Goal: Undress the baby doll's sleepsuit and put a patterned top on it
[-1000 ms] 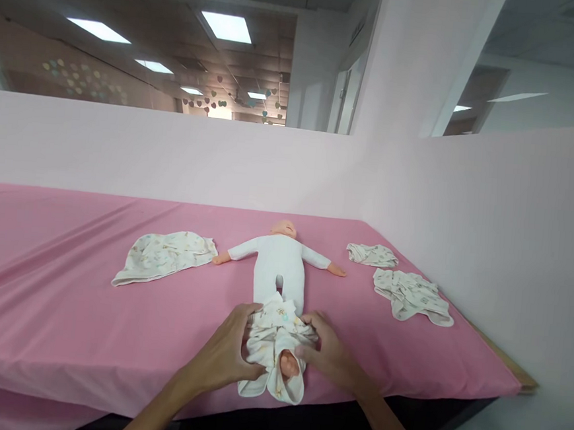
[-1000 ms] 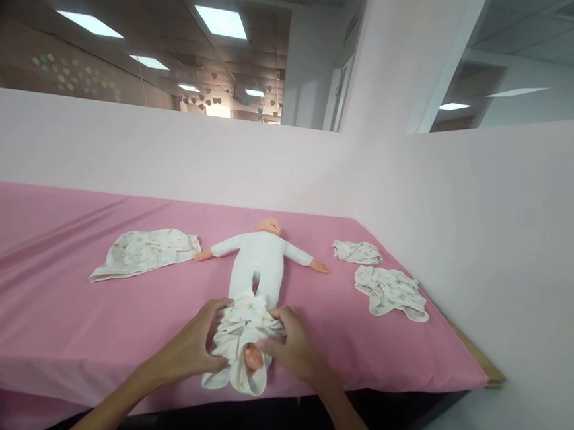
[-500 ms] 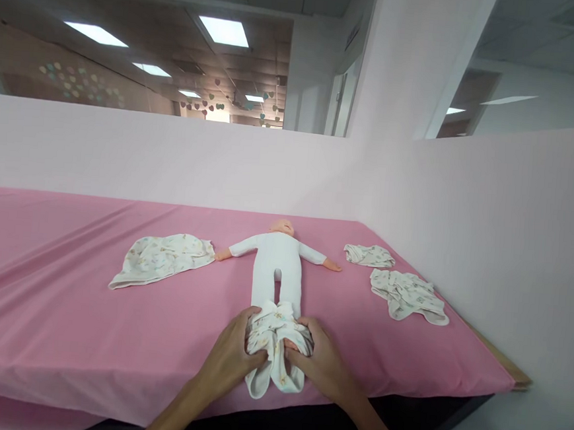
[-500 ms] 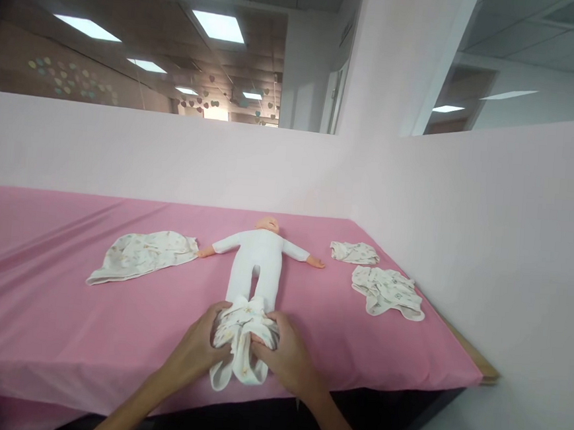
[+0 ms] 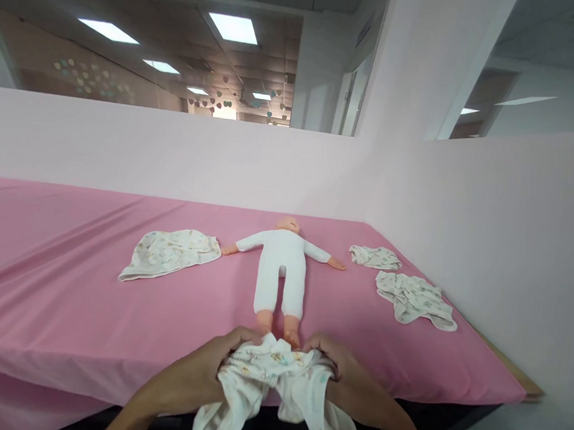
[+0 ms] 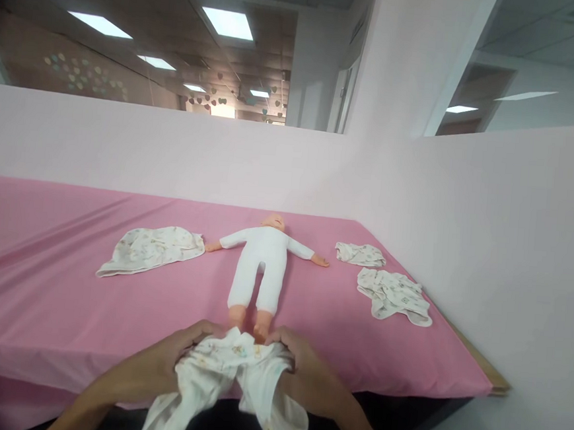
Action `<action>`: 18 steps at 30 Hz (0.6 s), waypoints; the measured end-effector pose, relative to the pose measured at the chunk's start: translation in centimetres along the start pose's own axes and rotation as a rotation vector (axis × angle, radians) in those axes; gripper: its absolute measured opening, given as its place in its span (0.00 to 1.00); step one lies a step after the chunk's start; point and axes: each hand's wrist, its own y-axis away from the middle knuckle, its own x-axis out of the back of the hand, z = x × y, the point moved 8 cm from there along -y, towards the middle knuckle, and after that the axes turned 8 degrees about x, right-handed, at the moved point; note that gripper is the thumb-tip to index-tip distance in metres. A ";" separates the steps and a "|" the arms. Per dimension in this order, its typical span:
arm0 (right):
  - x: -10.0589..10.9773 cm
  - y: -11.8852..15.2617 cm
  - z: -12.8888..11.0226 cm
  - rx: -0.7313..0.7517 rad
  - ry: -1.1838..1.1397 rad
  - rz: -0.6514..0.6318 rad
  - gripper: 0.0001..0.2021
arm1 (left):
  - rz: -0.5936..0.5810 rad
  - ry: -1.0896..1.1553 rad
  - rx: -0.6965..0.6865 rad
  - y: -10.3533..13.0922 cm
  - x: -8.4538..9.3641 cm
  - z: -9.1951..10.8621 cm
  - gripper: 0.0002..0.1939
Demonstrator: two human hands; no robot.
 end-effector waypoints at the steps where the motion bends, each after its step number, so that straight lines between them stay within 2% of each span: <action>1: 0.2 0.4 -0.5 -0.005 0.056 -0.030 0.14 | -0.066 -0.023 -0.008 0.5 -0.1 0.1 0.38; 3: 0.4 1.3 -1.6 0.008 0.150 -0.103 0.17 | -0.190 -0.071 -0.029 1.5 -0.2 0.3 0.48; 5: 0.5 2.1 -2.8 0.040 0.216 -0.177 0.21 | -0.266 -0.104 -0.043 2.6 0.2 0.7 0.55; 8: 1.0 3.2 -4.7 0.110 0.230 -0.277 0.30 | -0.228 -0.109 -0.033 3.9 2.2 1.9 0.57; 11: 2.2 3.9 -6.9 0.156 0.159 -0.352 0.38 | -0.191 -0.102 -0.066 5.2 4.0 4.0 0.49; 13: 3.1 4.0 -8.1 0.155 0.140 -0.387 0.38 | -0.186 -0.081 -0.131 6.0 4.7 5.7 0.41; 15: 3.7 3.8 -9.4 0.170 0.131 -0.379 0.34 | -0.088 -0.083 -0.168 6.4 5.5 6.9 0.33; 18: 4.1 2.6 -11.0 0.219 0.185 -0.241 0.19 | 0.126 -0.245 -0.151 6.3 5.8 8.0 0.21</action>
